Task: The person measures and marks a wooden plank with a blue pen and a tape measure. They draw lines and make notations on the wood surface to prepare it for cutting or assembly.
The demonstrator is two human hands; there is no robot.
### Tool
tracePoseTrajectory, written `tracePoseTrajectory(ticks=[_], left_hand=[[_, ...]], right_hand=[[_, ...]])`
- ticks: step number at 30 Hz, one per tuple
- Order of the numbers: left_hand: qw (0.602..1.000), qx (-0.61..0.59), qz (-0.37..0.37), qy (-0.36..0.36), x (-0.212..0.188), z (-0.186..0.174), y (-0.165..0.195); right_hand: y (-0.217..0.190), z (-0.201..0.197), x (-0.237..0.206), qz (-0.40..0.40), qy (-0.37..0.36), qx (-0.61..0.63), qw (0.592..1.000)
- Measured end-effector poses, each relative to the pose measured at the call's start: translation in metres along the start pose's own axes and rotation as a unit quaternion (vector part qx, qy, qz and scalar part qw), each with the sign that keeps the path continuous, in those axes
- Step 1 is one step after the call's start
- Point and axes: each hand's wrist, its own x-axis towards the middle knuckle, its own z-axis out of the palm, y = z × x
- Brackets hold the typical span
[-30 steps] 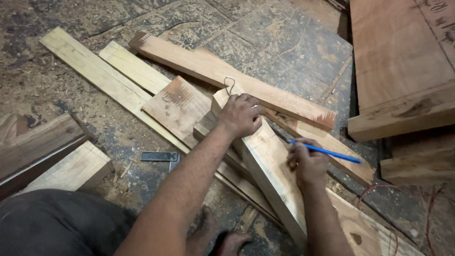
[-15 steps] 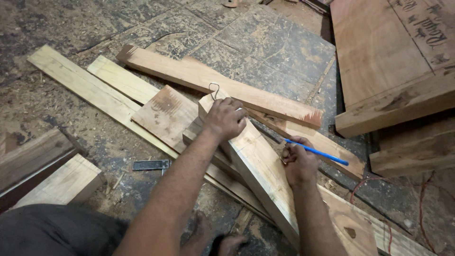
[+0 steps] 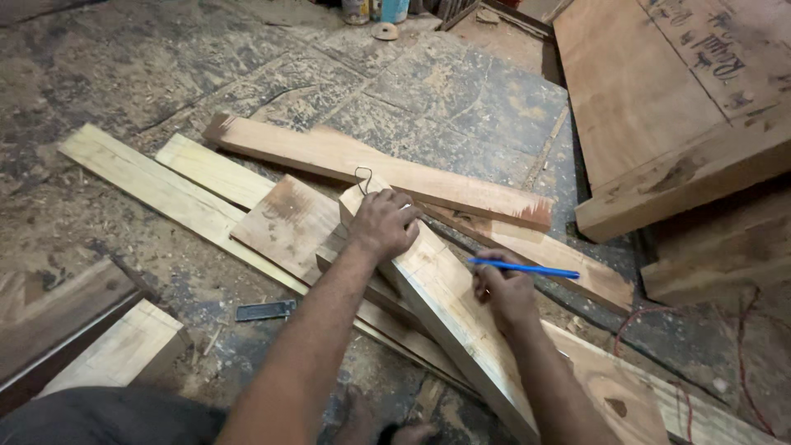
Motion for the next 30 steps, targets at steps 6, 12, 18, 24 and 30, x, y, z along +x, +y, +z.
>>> tracePoseTrajectory(ticks=[6, 12, 18, 24, 30], left_hand=[[0.999, -0.03, -0.022, 0.035, -0.004, -0.002, 0.002], [0.997, -0.036, -0.005, 0.067, -0.005, 0.007, -0.001], [0.996, -0.027, -0.005, 0.082, -0.006, 0.007, -0.003], [1.0, -0.013, -0.016, 0.016, -0.001, 0.005, -0.002], [1.0, -0.015, -0.008, 0.017, -0.002, 0.003, -0.005]], right_hand=[[-0.007, 0.004, -0.023, -0.04, -0.086, -0.201, 0.975], [-0.014, 0.01, -0.029, -0.174, -0.12, -0.35, 0.913], [-0.019, 0.019, -0.03, -0.129, -0.099, -0.394, 0.904], [-0.022, 0.022, -0.033, -0.124, -0.118, -0.367, 0.914], [-0.028, 0.026, -0.031, -0.112, -0.132, -0.371, 0.912]])
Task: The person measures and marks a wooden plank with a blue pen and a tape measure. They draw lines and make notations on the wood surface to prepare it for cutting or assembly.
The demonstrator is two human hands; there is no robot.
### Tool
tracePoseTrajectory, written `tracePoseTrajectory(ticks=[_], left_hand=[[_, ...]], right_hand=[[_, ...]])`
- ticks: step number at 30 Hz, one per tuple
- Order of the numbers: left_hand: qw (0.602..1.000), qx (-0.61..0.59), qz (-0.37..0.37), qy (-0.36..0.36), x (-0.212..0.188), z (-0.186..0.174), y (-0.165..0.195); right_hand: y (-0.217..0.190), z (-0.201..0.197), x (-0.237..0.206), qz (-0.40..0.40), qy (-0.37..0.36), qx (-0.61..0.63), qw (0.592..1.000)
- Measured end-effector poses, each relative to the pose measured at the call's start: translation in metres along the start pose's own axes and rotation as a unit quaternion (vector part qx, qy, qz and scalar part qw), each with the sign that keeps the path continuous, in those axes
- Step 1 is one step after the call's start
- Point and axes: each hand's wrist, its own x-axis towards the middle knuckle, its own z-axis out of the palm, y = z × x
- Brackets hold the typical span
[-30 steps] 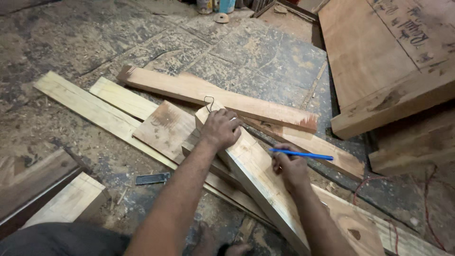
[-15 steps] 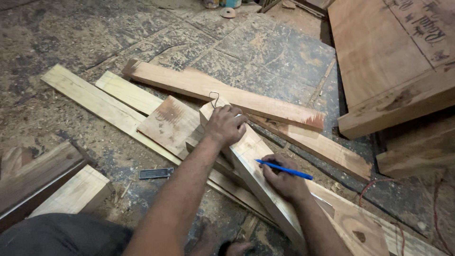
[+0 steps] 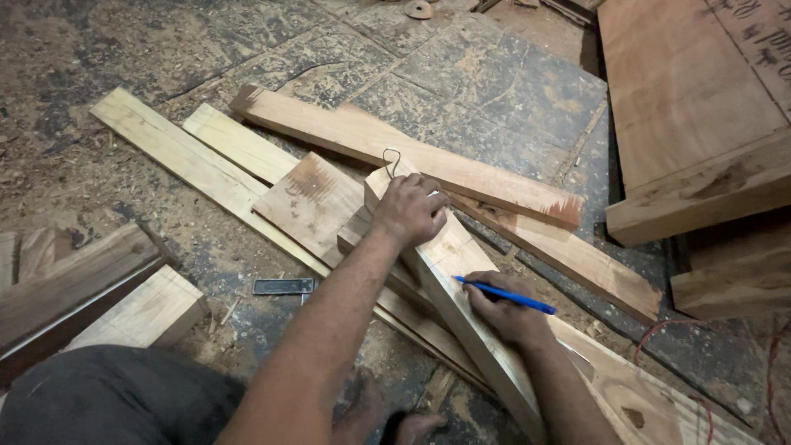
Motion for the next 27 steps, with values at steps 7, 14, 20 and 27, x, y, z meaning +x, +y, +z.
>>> tracePoseTrajectory(ticks=[7, 14, 20, 27], left_hand=[[1.0, 0.011, -0.006, -0.006, -0.001, 0.002, 0.001], [1.0, -0.014, -0.013, 0.012, -0.002, -0.002, 0.004], [1.0, -0.006, -0.013, -0.007, -0.002, -0.006, 0.005], [1.0, -0.007, -0.011, -0.006, -0.001, -0.002, 0.004]], right_hand=[[0.008, 0.001, 0.0, -0.015, 0.0, 0.0, 1.0], [0.044, 0.008, 0.001, 0.022, 0.064, 0.099, 0.993], [0.059, 0.008, 0.004, 0.079, 0.115, 0.37, 0.918], [0.035, 0.005, -0.001, 0.042, 0.068, 0.145, 0.986]])
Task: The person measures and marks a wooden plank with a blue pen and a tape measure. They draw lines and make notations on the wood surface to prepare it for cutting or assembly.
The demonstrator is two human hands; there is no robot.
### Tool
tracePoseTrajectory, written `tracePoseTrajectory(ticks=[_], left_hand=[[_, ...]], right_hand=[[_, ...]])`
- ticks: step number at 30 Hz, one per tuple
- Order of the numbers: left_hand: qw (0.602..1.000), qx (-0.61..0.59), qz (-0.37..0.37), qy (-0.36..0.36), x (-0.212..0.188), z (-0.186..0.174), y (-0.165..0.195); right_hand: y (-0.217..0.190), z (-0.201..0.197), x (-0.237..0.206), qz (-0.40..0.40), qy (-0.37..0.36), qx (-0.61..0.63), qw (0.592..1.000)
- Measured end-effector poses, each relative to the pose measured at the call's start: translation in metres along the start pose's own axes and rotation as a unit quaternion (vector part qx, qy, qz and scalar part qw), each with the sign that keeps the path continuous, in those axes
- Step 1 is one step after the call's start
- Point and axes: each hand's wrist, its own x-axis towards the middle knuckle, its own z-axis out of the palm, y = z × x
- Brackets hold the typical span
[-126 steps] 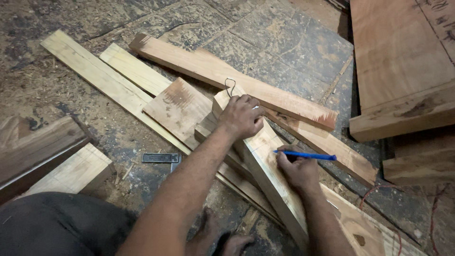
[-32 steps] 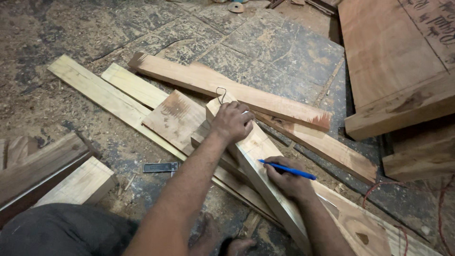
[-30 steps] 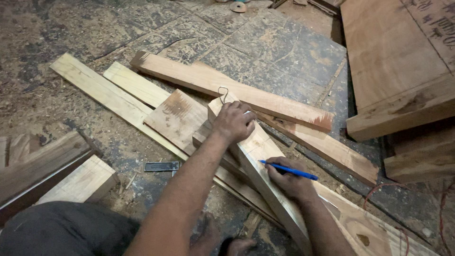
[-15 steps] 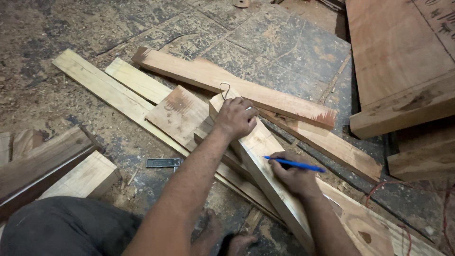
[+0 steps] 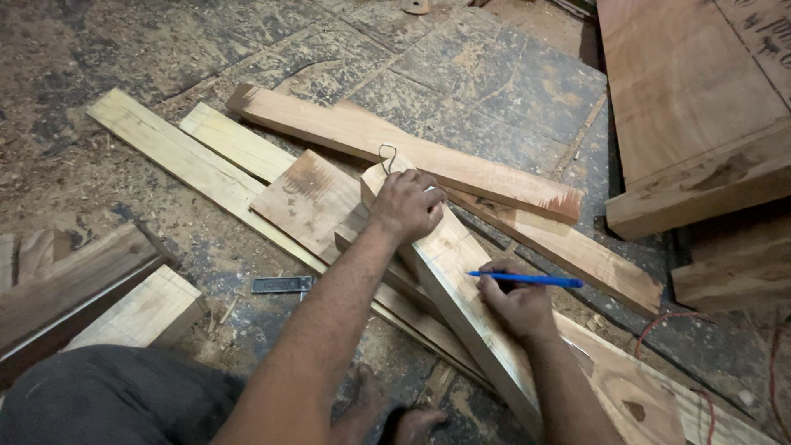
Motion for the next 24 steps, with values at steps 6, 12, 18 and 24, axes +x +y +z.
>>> tracePoseTrajectory(ticks=[6, 12, 18, 24], left_hand=[[1.0, 0.018, 0.002, -0.022, 0.001, 0.001, 0.0], [0.999, 0.012, -0.013, -0.036, 0.002, -0.002, 0.002], [0.999, 0.02, -0.011, -0.028, 0.002, -0.001, 0.0], [1.0, 0.002, -0.006, 0.005, -0.001, 0.001, 0.0]], right_hand=[[-0.011, 0.0, -0.001, 0.039, -0.025, 0.002, 0.999], [-0.016, 0.002, -0.002, 0.024, 0.027, -0.064, 0.997], [-0.021, 0.004, 0.0, 0.024, 0.03, -0.078, 0.996], [-0.02, 0.005, 0.001, 0.035, 0.008, -0.118, 0.992]])
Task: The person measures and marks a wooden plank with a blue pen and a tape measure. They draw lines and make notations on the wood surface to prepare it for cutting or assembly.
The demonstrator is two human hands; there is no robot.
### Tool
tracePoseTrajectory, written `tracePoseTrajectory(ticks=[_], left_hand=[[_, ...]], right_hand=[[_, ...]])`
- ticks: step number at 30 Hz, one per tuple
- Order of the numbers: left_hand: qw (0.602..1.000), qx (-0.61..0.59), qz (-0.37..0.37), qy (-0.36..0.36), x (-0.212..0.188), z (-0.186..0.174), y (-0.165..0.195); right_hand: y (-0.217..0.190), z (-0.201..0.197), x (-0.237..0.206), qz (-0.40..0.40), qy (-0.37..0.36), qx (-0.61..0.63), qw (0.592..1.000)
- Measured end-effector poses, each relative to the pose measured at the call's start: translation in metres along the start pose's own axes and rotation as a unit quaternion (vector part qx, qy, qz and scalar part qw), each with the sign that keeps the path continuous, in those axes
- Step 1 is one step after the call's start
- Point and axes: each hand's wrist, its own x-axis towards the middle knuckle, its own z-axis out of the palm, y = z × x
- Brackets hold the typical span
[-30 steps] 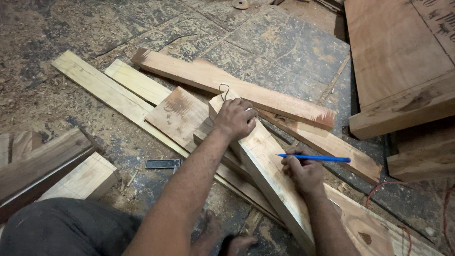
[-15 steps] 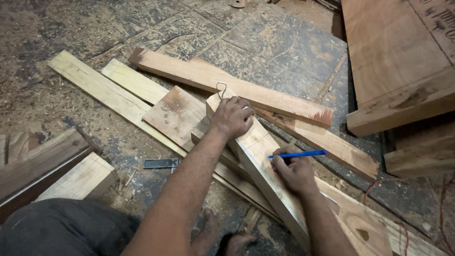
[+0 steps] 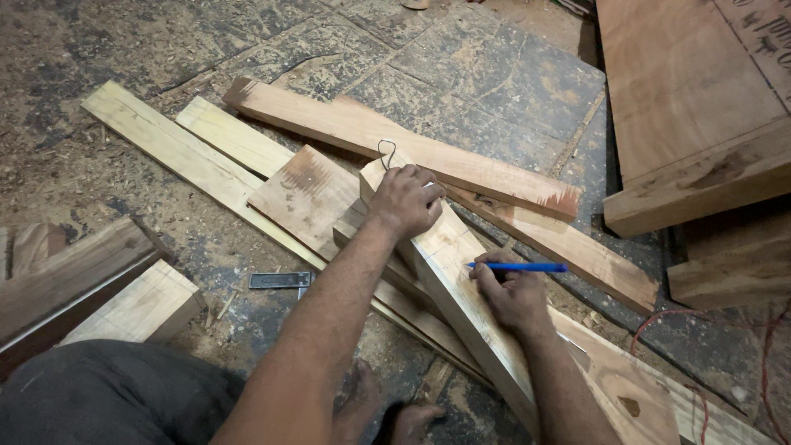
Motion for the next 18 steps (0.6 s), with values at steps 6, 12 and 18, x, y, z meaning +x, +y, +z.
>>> tracePoseTrajectory(ticks=[6, 12, 18], left_hand=[[1.0, -0.009, -0.003, -0.02, 0.0, -0.001, 0.0], [1.0, -0.001, 0.002, -0.027, 0.001, -0.001, 0.0], [0.999, -0.01, -0.008, -0.032, 0.002, -0.003, 0.0]], right_hand=[[0.001, 0.002, 0.003, -0.043, -0.007, 0.047, 0.998], [0.009, 0.001, -0.001, 0.046, 0.023, 0.058, 0.997], [0.025, 0.002, 0.006, -0.002, 0.055, 0.161, 0.985]])
